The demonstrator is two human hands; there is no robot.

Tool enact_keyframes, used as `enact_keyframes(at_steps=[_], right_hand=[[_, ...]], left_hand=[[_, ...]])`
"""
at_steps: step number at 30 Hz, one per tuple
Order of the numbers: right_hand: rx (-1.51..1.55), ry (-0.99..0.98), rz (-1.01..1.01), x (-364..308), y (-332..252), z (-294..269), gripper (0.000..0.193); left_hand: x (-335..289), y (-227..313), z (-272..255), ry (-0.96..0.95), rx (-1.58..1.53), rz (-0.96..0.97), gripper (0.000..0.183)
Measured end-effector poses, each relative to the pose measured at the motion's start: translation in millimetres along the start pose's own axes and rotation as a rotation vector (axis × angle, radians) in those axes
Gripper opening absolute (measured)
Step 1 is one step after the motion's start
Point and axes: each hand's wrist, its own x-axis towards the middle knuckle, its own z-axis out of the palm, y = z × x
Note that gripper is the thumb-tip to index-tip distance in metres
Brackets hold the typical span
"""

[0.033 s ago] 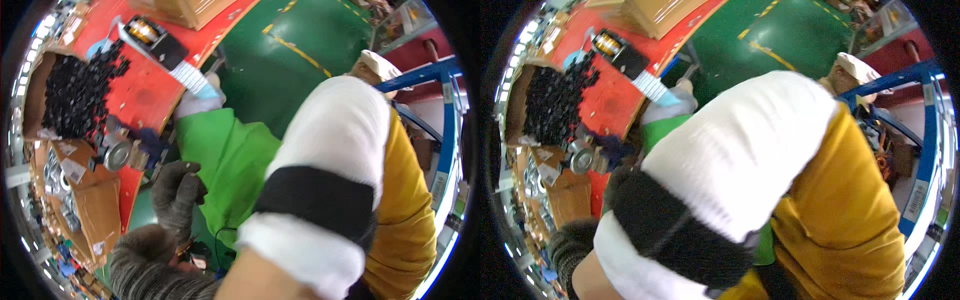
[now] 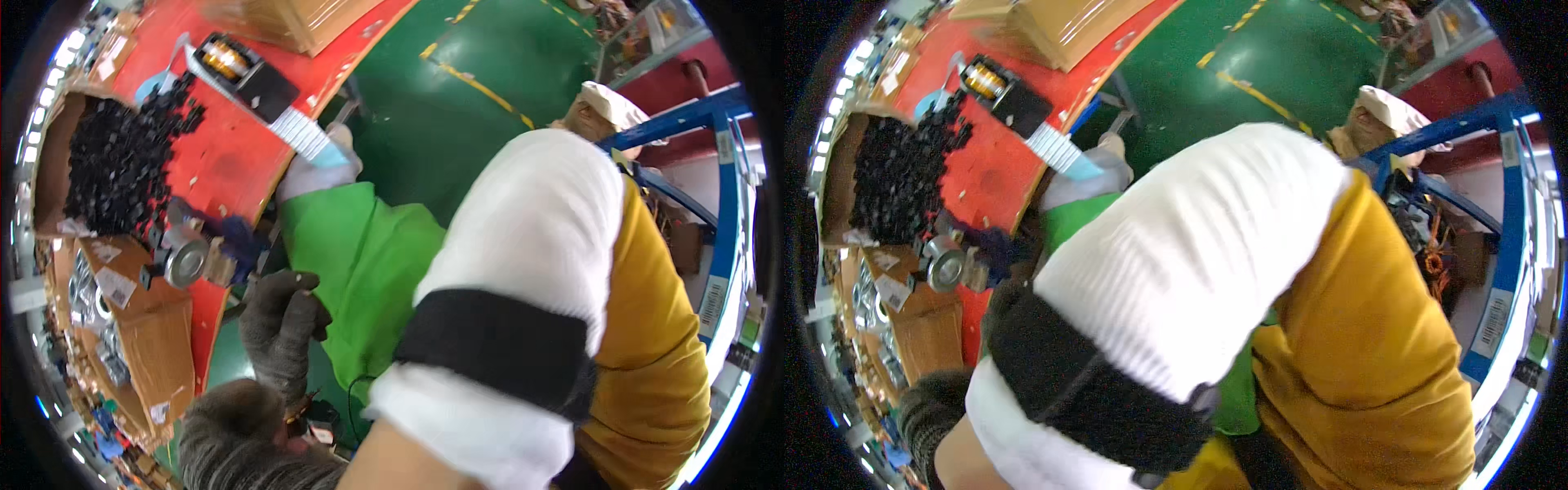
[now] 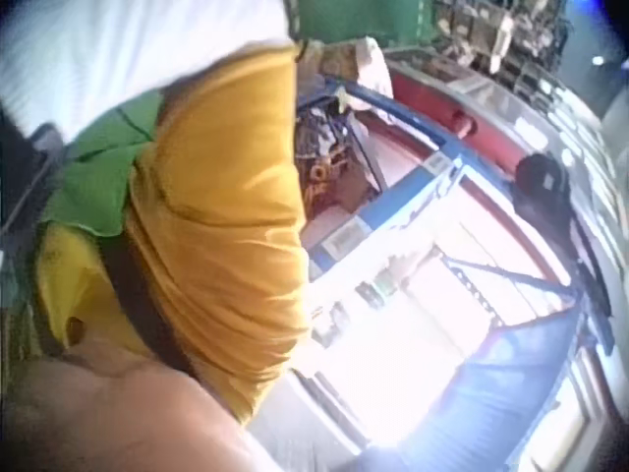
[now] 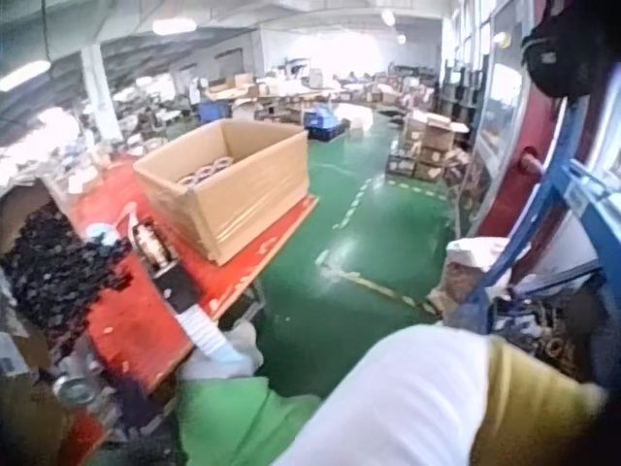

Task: The worker is assembling small black plastic clips onto cylindrical metal housings using a vise to hold the part and tape for labeling or finishing.

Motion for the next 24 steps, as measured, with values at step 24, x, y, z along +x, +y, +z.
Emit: enact_keyframes(at_steps=[24], right_hand=[[-0.121, -0.038, 0.070, -14.3, 39.1, -0.6, 0.017]], left_hand=[[62.2, -49.4, 35.8, -0.093, -0.008, -0.102, 0.026]])
